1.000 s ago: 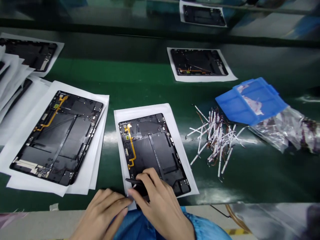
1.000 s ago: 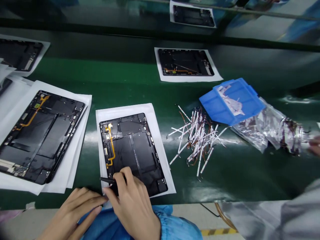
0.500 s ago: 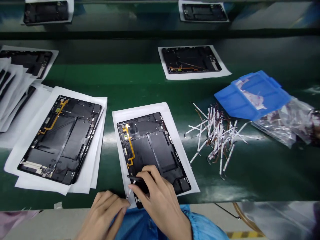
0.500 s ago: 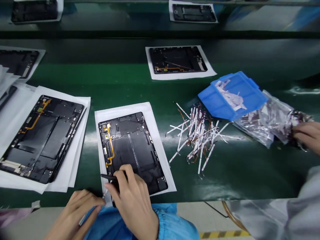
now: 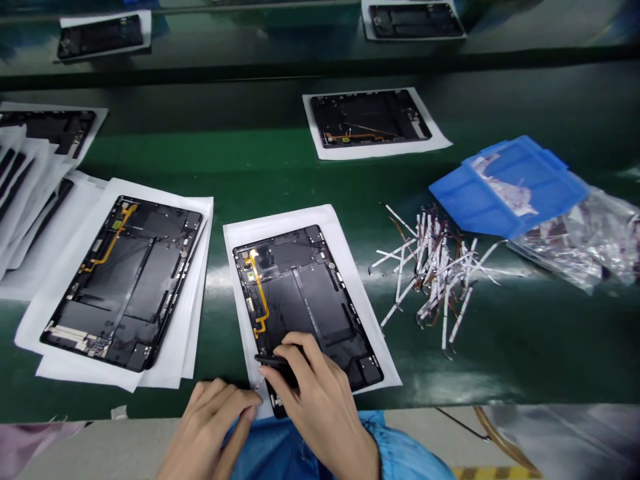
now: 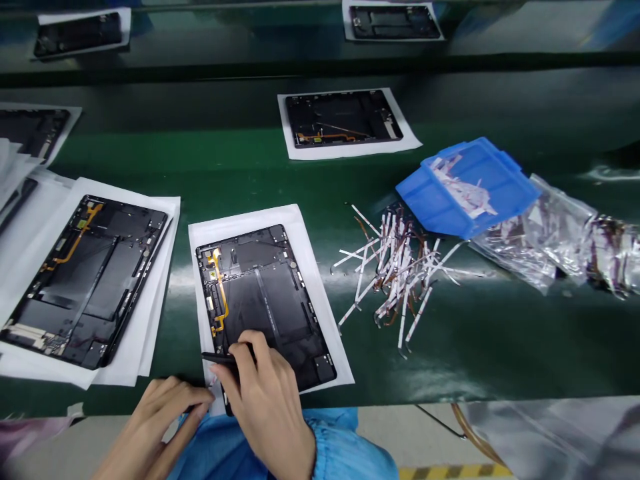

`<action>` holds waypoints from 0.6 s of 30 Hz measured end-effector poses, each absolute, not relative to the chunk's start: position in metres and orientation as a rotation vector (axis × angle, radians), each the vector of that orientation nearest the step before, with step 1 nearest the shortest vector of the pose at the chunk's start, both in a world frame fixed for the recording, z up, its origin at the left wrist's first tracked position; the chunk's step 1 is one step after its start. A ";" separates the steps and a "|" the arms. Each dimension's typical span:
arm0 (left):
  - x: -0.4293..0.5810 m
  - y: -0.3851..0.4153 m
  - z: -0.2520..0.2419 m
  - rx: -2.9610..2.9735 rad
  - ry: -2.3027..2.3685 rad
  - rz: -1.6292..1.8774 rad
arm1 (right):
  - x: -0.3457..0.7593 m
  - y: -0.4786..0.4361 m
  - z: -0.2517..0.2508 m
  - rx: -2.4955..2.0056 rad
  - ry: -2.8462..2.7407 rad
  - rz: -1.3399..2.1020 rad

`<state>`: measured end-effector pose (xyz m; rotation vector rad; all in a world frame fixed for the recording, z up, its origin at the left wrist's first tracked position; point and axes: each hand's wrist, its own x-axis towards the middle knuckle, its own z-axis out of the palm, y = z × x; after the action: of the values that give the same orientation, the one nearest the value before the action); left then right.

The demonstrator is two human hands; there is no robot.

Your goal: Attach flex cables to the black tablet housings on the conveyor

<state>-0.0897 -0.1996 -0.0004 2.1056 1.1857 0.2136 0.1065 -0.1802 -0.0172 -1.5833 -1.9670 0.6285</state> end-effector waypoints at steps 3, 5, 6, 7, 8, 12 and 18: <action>-0.090 -0.200 -0.002 2.112 1.188 0.201 | 0.106 -0.181 -0.017 -1.616 -2.027 0.654; -0.089 -0.200 -0.001 2.108 1.196 0.196 | 0.105 -0.182 -0.018 -1.610 -2.033 0.707; -0.089 -0.200 -0.001 2.106 1.196 0.198 | 0.105 -0.182 -0.018 -1.602 -2.019 0.729; -0.089 -0.200 -0.001 2.103 1.197 0.203 | 0.104 -0.183 -0.019 -1.591 -1.993 0.746; -0.088 -0.201 -0.001 2.096 1.196 0.209 | 0.104 -0.184 -0.020 -1.574 -1.959 0.758; -0.085 -0.209 -0.002 1.942 1.321 0.271 | 0.104 -0.185 -0.025 -1.490 -1.832 0.746; -0.078 -0.217 -0.006 1.769 1.476 0.365 | 0.105 -0.183 -0.022 -1.568 -1.834 0.645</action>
<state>-0.0779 -0.2173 -0.0057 1.7688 1.4759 0.3648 0.1048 -0.1827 -0.0224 -1.5680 -1.8344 0.6451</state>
